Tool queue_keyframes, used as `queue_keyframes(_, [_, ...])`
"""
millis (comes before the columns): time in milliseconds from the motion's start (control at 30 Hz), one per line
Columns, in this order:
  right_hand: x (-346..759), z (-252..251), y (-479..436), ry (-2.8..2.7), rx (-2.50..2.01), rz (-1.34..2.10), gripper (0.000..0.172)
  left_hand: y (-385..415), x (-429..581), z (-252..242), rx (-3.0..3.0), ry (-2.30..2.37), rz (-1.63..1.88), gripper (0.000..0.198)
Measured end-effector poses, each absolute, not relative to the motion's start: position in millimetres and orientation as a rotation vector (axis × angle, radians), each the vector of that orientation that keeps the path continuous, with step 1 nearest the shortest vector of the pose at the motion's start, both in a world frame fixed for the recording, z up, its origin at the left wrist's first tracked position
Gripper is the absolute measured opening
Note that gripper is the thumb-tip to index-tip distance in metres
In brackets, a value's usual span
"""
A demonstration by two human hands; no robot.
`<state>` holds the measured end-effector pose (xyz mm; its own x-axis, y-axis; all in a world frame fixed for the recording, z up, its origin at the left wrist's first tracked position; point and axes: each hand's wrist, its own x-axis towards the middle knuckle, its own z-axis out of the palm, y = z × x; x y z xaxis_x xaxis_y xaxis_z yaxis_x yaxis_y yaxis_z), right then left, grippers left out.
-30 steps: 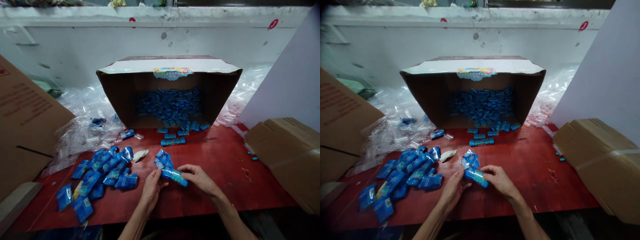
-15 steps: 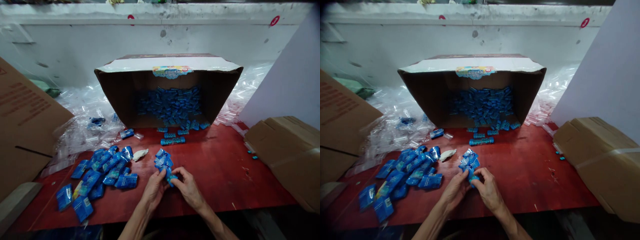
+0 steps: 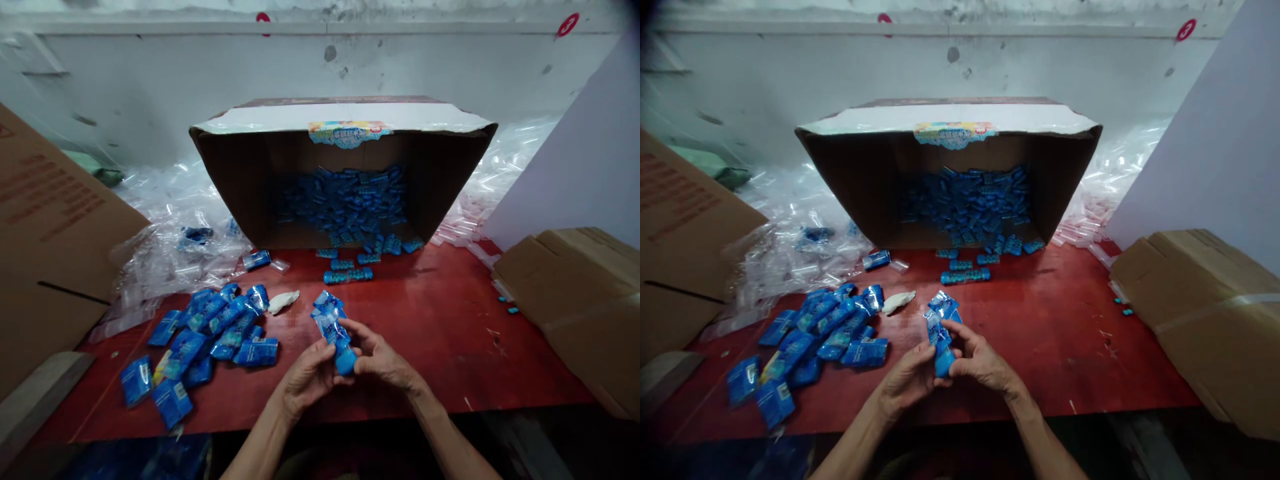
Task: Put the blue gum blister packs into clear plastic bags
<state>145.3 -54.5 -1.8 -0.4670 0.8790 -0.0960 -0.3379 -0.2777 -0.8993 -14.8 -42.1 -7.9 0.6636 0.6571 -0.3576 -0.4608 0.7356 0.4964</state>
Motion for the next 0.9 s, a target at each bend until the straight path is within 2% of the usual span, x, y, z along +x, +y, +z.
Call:
queue_keyframes(200, [141.7, 7.1, -64.1, -1.453, -1.234, 1.116, 0.039, -45.2, -5.0, -8.2, 0.340, 0.682, 0.831, 0.018])
queue_keyframes(333, [138.2, 2.4, -67.8, -1.482, -1.335, 1.034, 0.028, -46.6, 0.3, -4.9, 0.410, 0.784, 0.844, 0.023])
queue_keyframes(467, [140.4, -0.8, -67.4, -1.458, -1.359, 1.163, 0.025, -41.6, -2.2, -5.3, 0.474, 0.915, 0.920, 0.018])
queue_keyframes(633, [159.8, -2.8, -61.8, -1.545, -1.396, 1.252, 0.024, -34.0, -8.8, -12.1, 0.272, 1.021, 0.949, 0.016])
queue_keyframes(833, [168.7, -4.6, -56.1, -1.682, -1.648, 0.693, 0.026, -30.9, -12.6, -9.9, 0.079, 1.027, 0.880, 0.018])
queue_keyframes(900, [160.1, -1.4, -54.9, -1.665, -1.631, 0.626, 0.029, -31.9, -10.8, -7.6, 0.046, 0.991, 0.853, 0.019])
